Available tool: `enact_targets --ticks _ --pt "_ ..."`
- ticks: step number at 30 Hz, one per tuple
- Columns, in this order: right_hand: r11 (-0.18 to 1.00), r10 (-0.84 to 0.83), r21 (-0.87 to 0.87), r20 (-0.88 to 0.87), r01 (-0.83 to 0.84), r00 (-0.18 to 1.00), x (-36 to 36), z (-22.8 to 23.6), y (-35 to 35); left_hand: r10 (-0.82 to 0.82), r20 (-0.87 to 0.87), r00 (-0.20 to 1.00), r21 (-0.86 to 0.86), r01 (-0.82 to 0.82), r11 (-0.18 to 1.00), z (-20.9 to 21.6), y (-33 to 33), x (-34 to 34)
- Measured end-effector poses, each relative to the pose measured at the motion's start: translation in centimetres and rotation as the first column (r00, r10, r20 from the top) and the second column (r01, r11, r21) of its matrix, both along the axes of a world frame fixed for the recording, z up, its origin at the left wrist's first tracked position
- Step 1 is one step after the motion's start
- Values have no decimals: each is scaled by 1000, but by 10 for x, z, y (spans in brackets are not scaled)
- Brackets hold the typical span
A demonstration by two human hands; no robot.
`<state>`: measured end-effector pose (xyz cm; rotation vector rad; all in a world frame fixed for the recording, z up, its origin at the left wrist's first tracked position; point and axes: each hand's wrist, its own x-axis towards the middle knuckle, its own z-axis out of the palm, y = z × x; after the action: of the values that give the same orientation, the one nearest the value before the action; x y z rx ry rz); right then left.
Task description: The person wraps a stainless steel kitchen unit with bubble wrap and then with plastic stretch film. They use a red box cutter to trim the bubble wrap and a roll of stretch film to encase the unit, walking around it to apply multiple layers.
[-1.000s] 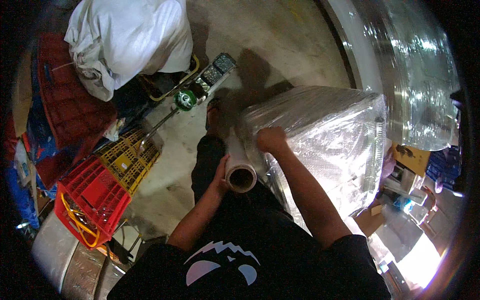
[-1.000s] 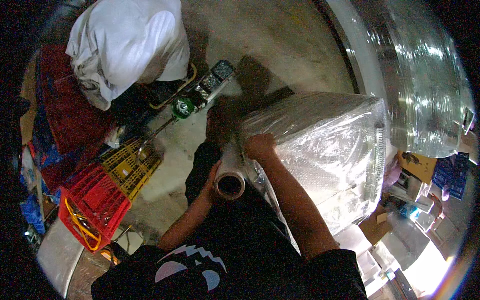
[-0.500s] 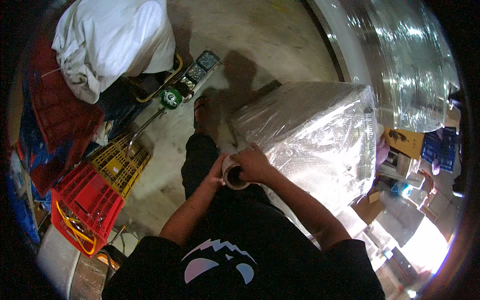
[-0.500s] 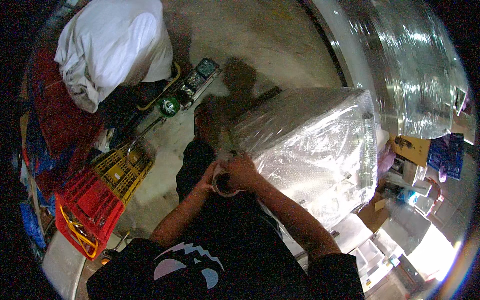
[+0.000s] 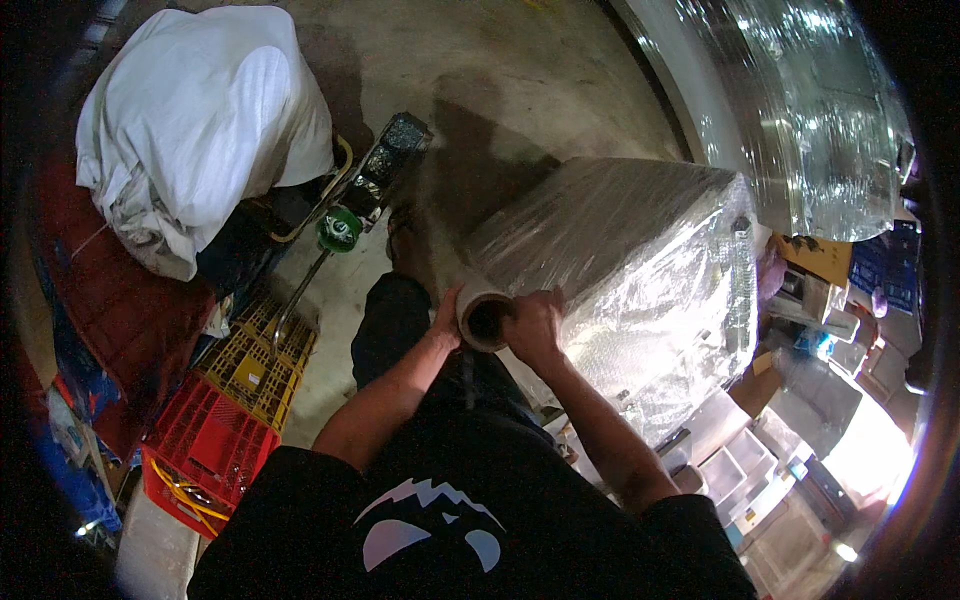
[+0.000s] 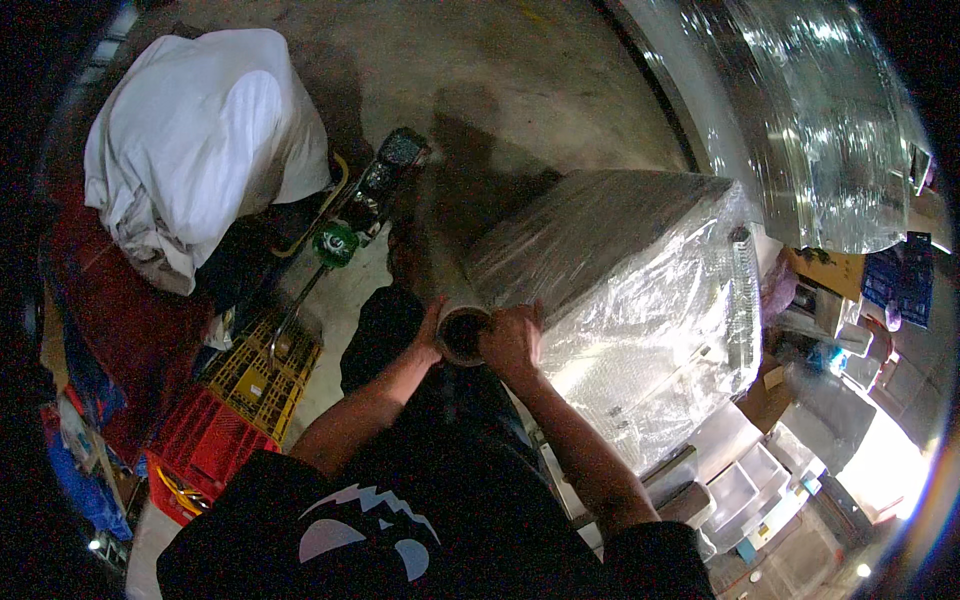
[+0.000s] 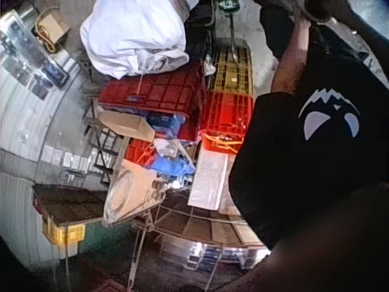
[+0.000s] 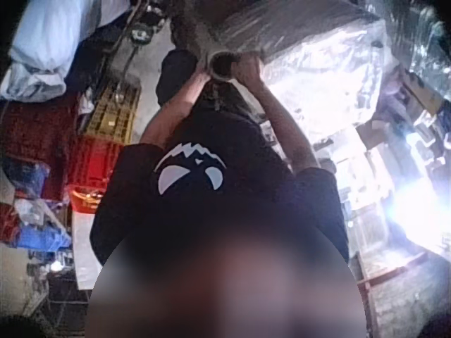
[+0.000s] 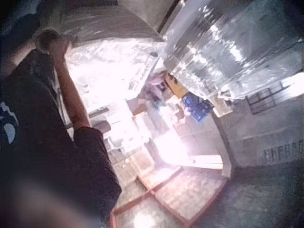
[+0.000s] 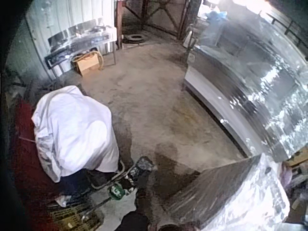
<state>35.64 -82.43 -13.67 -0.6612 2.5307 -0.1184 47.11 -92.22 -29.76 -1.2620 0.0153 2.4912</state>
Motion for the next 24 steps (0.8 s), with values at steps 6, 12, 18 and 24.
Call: enact_targets --ticks 6,12,18,24 --pt "999 13 -49 -27 -14 1000 -41 -18 6 -600 -224 768 -339 515 787 -33 -17 -61" --pt "950 -248 170 -100 262 964 -86 -5 28 -930 151 334 -791 605 89 -48 -8 -167" --pt "901 -423 60 -105 430 900 -85 -6 28 -689 78 721 -500 626 598 30 -21 -175" --pt "888 -433 114 -122 445 893 -82 -9 28 -491 -45 870 148 492 858 40 -12 -160"
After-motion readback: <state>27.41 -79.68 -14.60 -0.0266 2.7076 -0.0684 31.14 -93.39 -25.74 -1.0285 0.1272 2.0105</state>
